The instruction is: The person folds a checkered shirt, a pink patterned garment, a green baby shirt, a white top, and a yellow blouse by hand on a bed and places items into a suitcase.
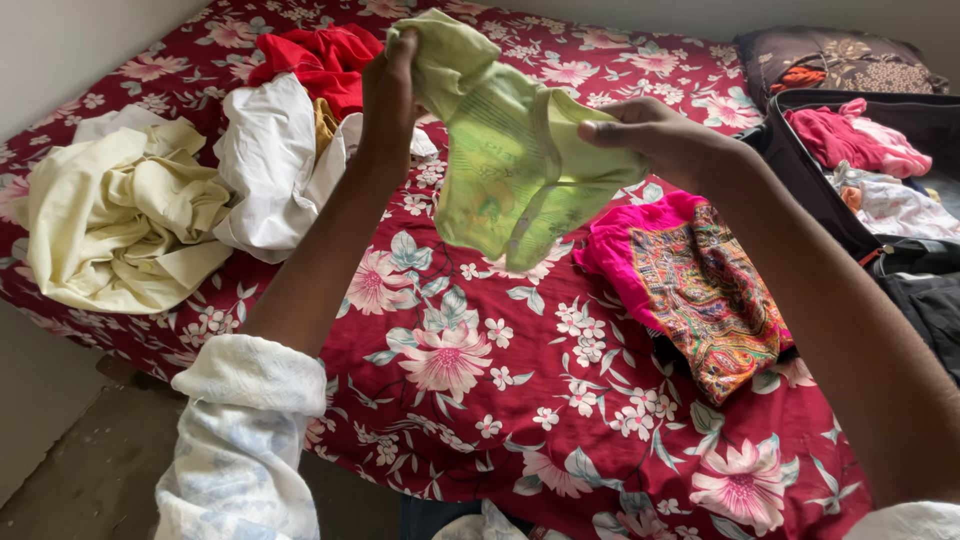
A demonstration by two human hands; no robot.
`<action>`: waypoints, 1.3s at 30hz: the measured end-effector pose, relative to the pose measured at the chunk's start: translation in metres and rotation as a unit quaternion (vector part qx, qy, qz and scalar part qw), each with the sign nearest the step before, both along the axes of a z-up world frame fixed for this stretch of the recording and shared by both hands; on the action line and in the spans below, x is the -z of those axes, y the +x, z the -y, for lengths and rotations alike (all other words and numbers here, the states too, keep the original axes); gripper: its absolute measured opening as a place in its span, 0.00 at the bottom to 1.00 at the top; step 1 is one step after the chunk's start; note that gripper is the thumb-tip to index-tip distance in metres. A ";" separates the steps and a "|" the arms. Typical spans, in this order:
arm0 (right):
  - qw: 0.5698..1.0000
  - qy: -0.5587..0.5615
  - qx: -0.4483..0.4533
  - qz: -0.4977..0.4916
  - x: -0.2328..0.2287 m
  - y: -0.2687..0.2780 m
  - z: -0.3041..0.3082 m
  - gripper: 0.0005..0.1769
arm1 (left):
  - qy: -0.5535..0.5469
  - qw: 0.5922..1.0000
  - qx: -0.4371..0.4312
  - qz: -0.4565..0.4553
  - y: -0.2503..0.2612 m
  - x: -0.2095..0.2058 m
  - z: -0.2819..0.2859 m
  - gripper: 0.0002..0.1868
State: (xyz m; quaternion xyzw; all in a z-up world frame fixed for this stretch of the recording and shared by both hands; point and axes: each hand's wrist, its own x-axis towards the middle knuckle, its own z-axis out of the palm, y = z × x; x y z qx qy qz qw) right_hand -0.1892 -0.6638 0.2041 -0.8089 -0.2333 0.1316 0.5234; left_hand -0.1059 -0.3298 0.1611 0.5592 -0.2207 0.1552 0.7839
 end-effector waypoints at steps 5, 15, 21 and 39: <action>0.953 -0.301 -0.019 -0.001 0.013 0.001 -0.002 0.32 | -0.102 0.974 0.189 -0.066 -0.024 -0.021 -0.003 0.22; 0.987 -0.104 0.010 0.122 0.054 0.003 0.034 0.19 | -0.055 0.985 0.135 -0.090 -0.031 -0.024 -0.015 0.17; 0.997 -0.021 0.013 0.070 0.050 -0.005 0.031 0.34 | -0.040 0.979 0.188 -0.060 -0.049 -0.029 -0.021 0.15; 0.987 -0.093 -0.051 -0.118 0.105 -0.065 0.017 0.37 | 0.005 0.973 0.221 -0.062 -0.108 -0.058 -0.064 0.21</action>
